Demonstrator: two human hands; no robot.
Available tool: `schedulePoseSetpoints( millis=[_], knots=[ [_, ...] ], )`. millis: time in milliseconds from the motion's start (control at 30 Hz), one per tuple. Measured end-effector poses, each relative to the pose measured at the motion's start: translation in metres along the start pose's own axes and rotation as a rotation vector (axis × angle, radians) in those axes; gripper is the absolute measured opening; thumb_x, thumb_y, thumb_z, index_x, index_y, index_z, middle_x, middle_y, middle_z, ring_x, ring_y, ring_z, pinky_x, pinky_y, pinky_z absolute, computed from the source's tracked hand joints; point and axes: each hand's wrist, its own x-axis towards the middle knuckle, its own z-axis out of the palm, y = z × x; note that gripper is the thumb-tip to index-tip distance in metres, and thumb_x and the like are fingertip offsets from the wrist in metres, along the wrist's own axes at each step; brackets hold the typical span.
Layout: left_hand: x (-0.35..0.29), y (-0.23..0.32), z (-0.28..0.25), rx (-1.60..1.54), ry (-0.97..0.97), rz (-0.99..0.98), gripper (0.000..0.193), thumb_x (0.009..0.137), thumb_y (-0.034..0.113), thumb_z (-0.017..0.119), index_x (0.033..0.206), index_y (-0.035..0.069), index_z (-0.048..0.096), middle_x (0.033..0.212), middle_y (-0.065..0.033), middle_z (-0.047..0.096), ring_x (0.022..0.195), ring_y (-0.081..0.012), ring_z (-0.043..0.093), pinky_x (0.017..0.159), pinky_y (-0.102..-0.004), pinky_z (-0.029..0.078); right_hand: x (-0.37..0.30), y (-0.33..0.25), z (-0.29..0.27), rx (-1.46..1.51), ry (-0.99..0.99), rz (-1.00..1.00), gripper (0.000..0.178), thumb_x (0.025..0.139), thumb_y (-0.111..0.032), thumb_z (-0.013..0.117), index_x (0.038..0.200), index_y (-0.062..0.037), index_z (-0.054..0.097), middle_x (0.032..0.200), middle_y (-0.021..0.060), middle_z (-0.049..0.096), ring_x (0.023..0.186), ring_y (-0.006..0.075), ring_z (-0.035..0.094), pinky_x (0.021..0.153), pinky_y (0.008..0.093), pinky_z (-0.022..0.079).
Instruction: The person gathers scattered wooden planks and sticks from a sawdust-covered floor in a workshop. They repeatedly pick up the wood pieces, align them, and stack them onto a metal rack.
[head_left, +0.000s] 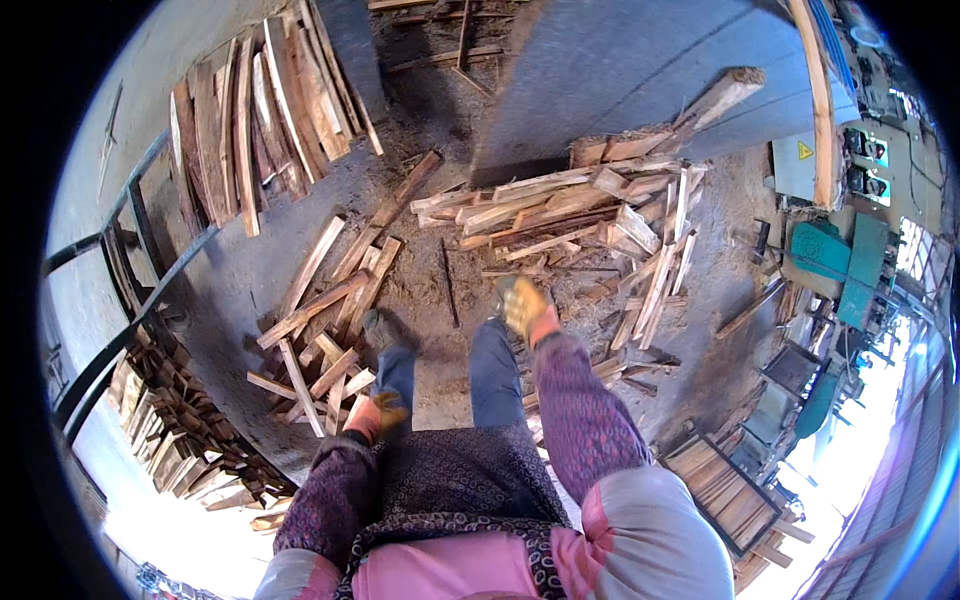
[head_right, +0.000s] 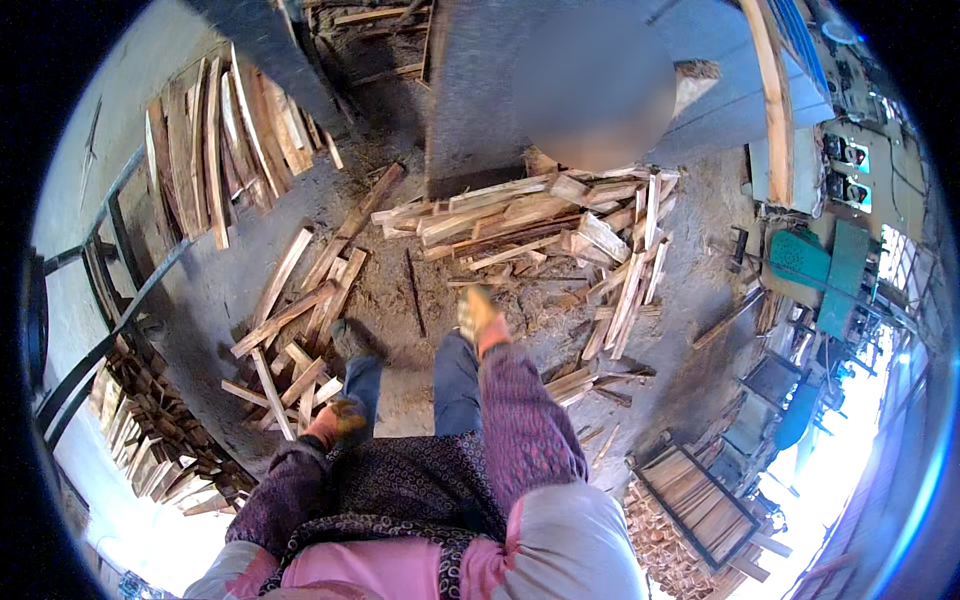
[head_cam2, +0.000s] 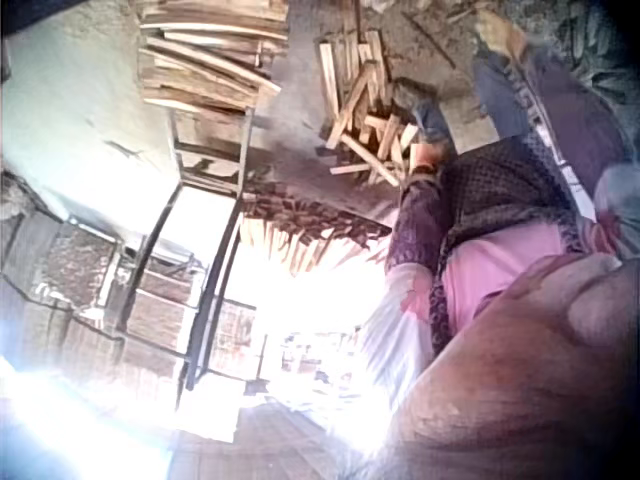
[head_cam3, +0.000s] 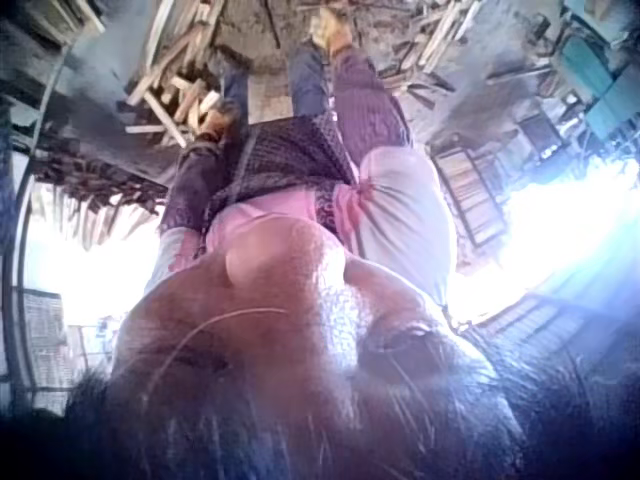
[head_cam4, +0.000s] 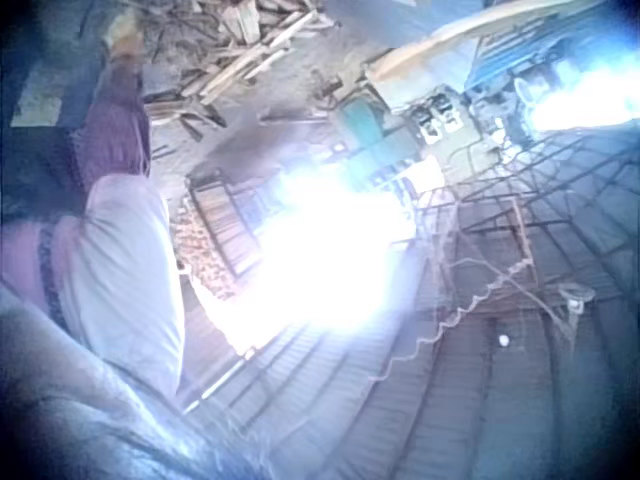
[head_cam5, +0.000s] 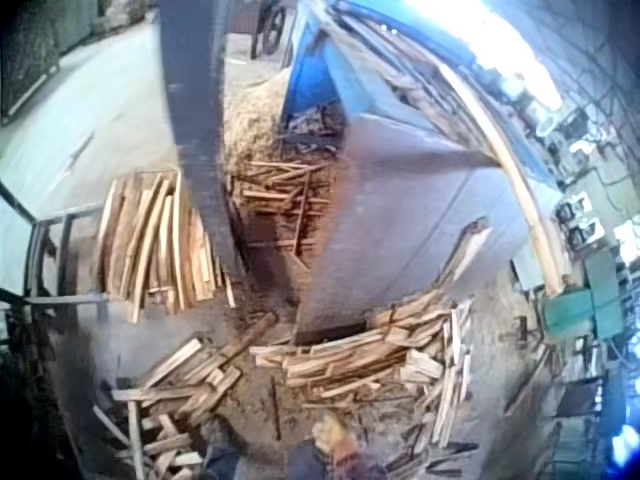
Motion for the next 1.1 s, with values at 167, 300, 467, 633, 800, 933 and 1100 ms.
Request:
schedulePoseSetpoints(
  millis=[167,300,467,633,800,933,1100],
  knots=[
    [-0.012,0.046,0.031,-0.369,0.129,-0.146,0.057,0.083,0.019,0.078,0.133,0.0,0.058,0.119,-0.0111,0.069,0.106,-0.0198,0.064,0.092,-0.0324,0.052,0.128,-0.088,-0.056,-0.293,0.062,-0.122,0.073,0.065,-0.033,0.085,0.132,-0.021,0.062,0.097,0.0108,0.074,0.087,0.0203,0.071,0.074,0.0365,0.056],
    [0.006,0.073,0.043,-0.305,0.193,-0.131,0.053,0.086,0.014,0.075,0.134,-0.001,0.057,0.116,-0.008,0.069,0.104,-0.0179,0.064,0.09,-0.031,0.051,0.198,-0.133,-0.077,-0.468,-0.006,-0.081,0.072,0.058,-0.032,0.089,0.125,-0.0208,0.064,0.096,0.0135,0.075,0.088,0.0224,0.073,0.075,0.0389,0.057],
    [0.037,0.072,0.035,-0.426,0.223,-0.033,0.051,0.089,0.016,0.075,0.134,0.003,0.057,0.119,-0.0083,0.067,0.101,-0.0192,0.065,0.089,-0.0331,0.053,0.187,-0.146,-0.065,-0.474,-0.134,-0.241,0.036,0.053,-0.024,0.088,0.085,-0.0116,0.076,0.095,0.0189,0.074,0.087,0.0259,0.074,0.073,0.0429,0.058],
    [0.091,0.226,0.029,-0.615,0.042,-0.071,0.061,0.093,0.045,0.065,0.14,0.007,0.052,0.139,-0.0139,0.059,0.116,-0.0259,0.062,0.097,-0.0432,0.052,0.056,-0.005,0.008,0.755,-0.412,-0.169,0.053,0.083,-0.036,0.076,0.115,0.0036,0.064,0.112,0.0231,0.067,0.106,0.0296,0.066,0.09,0.0421,0.053],
    [0.15,0.275,0.096,-0.575,-0.157,-0.086,0.058,0.089,0.032,0.075,0.137,0.006,0.056,0.12,-0.0081,0.065,0.098,-0.0195,0.066,0.083,-0.0327,0.054,-0.149,0.045,0.018,0.717,-0.574,-0.087,0.063,0.089,-0.04,0.072,0.135,-0.0018,0.052,0.137,0.0177,0.058,0.121,0.0281,0.058,0.102,0.0412,0.046],
    [0.13,0.285,0.141,-0.59,-0.112,-0.089,0.06,0.085,0.023,0.08,0.136,0.004,0.055,0.108,-0.0048,0.068,0.091,-0.0175,0.066,0.078,-0.0302,0.054,-0.027,0.106,-0.044,1.219,-0.409,0.11,0.076,0.089,-0.052,0.063,0.144,-0.0063,0.039,0.147,0.0173,0.043,0.13,0.0288,0.048,0.11,0.0458,0.037],
    [0.07,0.225,0.136,-0.289,-0.061,-0.098,0.064,0.09,0.014,0.073,0.147,0.002,0.045,0.124,-0.0084,0.065,0.11,-0.0179,0.062,0.095,-0.0324,0.052,0.169,0.105,-0.184,1.855,0.06,0.398,0.103,0.087,-0.078,0.05,0.161,-0.015,0.015,0.165,0.0171,0.017,0.147,0.0296,0.03,0.122,0.0548,0.021]
  ],
)
